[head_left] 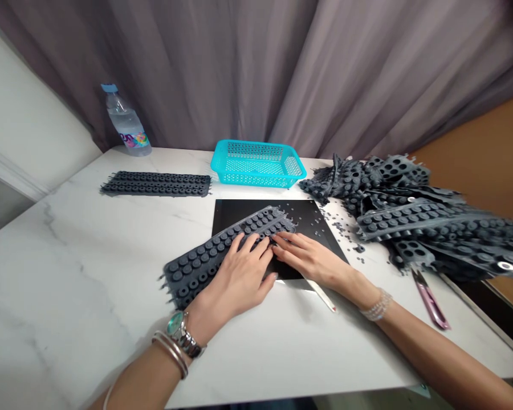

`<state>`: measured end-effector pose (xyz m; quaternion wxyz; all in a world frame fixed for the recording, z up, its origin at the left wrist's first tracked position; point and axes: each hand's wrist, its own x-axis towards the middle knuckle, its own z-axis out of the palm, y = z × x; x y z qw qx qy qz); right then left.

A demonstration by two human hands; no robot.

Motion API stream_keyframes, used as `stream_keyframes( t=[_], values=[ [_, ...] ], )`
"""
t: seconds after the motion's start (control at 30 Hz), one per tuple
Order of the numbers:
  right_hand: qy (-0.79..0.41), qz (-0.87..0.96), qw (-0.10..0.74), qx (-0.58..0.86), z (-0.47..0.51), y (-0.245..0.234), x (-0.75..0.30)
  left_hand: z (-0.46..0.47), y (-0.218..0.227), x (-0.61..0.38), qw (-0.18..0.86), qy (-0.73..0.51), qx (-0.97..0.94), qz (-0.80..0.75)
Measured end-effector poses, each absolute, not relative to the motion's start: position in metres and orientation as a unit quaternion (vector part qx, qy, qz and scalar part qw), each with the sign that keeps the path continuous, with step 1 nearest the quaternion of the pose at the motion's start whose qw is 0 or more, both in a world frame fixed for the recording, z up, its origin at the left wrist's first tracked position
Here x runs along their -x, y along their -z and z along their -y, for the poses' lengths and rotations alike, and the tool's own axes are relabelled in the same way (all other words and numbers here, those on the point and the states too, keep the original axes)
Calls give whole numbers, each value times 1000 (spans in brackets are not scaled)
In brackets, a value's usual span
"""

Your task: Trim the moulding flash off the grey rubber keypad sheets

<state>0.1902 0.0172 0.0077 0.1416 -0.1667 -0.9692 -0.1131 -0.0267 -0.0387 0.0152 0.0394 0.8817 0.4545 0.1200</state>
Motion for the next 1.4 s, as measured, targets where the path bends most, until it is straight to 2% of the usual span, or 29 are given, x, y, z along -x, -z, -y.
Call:
stream_keyframes(
  t=[0.17,0.27,0.33,0.5,0.8,1.17,1.4],
  values=[
    [25,956,208,204,-22,1,-193,39,-16,27,35,-114,-882,-455],
    [-29,906,301,296,-31,5,-202,39,-17,27,34,-114,-880,-460],
    [-31,865,333,374,-37,4,-210,40,-17,27,35,-112,-879,-463],
    [23,829,288,478,-40,-2,-222,41,-16,26,25,-113,-881,-459],
    [-58,818,346,456,-21,-11,-192,43,-21,25,28,-106,-890,-443],
    [-144,893,309,295,-14,-5,-192,43,-13,27,16,-119,-870,-478],
    [-143,907,333,217,-17,-10,-182,38,-11,28,28,-114,-873,-474]
  ],
)
